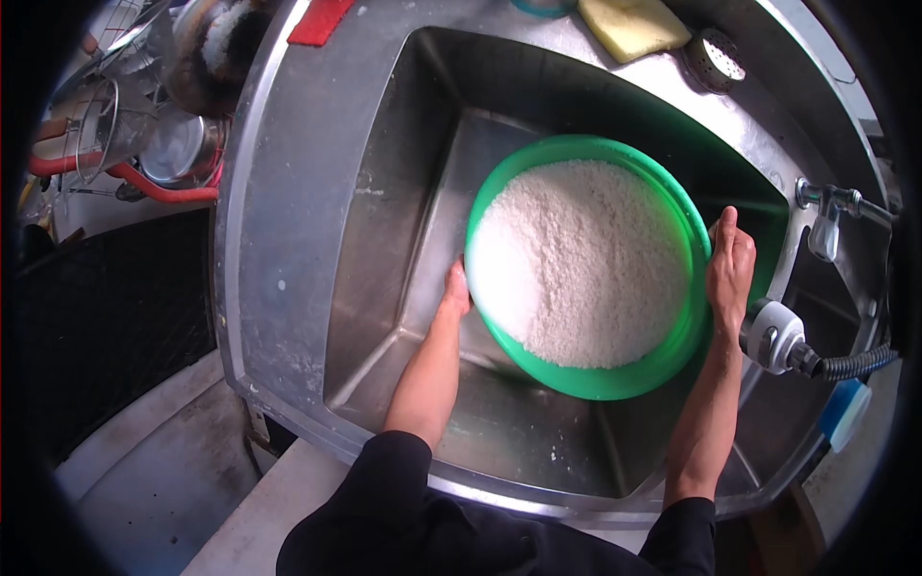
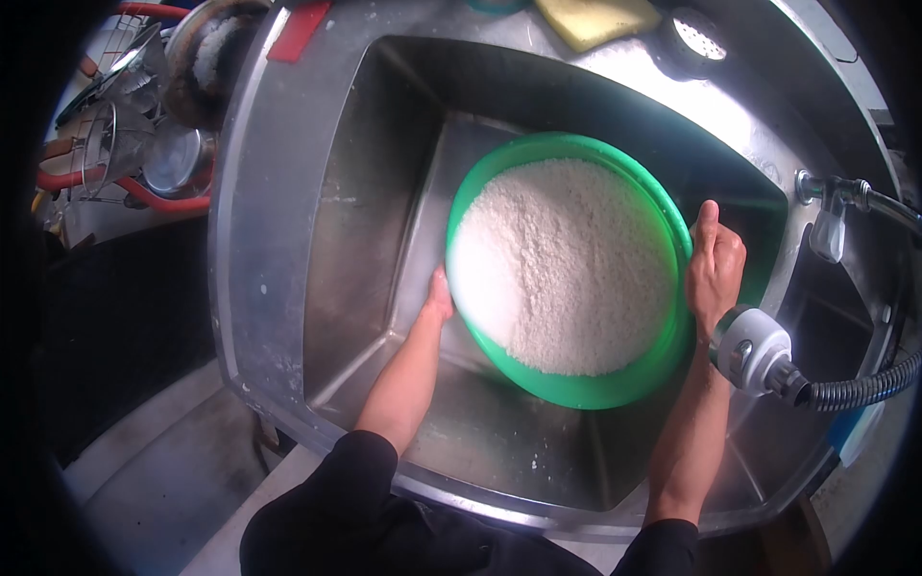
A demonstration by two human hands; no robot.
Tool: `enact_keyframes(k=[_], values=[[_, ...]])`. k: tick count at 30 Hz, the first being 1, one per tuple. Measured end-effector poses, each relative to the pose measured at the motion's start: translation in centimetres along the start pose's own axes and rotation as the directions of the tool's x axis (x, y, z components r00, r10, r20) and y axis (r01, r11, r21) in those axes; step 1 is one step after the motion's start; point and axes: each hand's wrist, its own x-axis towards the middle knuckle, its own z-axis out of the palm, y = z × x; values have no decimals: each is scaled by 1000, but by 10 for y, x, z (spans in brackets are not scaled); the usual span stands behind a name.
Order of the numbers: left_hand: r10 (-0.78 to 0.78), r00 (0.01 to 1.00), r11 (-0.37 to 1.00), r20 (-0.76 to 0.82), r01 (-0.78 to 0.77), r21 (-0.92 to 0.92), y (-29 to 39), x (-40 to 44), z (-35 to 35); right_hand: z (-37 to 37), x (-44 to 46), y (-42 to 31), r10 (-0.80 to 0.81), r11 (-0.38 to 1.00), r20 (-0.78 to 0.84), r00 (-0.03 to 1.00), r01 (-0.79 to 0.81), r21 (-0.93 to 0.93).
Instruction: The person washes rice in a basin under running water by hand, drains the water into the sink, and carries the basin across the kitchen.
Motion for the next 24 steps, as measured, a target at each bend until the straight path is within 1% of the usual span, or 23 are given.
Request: enact_keyframes(k=[6, 8, 11, 15, 18, 21, 24], values=[[1, 1000, 1000, -5, -1, -24, 0, 2, -1, 3, 1, 3, -5, 999, -27, 1000, 3, -46], [-15, 1000, 999, 19, 16, -52, -1, 5, -4, 4, 0, 5, -20, 998, -34, 999, 18, -61], [-42, 999, 994, 35, 45, -104, 1, 2, 0, 2, 1, 4, 5, 996, -19, 1000, -7, -90], [-83, 996, 978, 46, 90, -190, 2, 3, -3, 2, 1, 4, 22, 997, -15, 1000, -23, -69], [-85, 995, 972, 47, 93, -218, 4, 4, -1, 1, 2, 6, 24, 999, -5, 1000, -24, -43], [-56, 998, 977, 42, 63, -203, 10, -1, 6, 1, 1, 2, 14, 999, -7, 1000, -14, -31], [-66, 994, 975, 88, 83, -205, 10, 2, 4, 0, 1, 3, 19, 999, 7, 1000, -18, -39]])
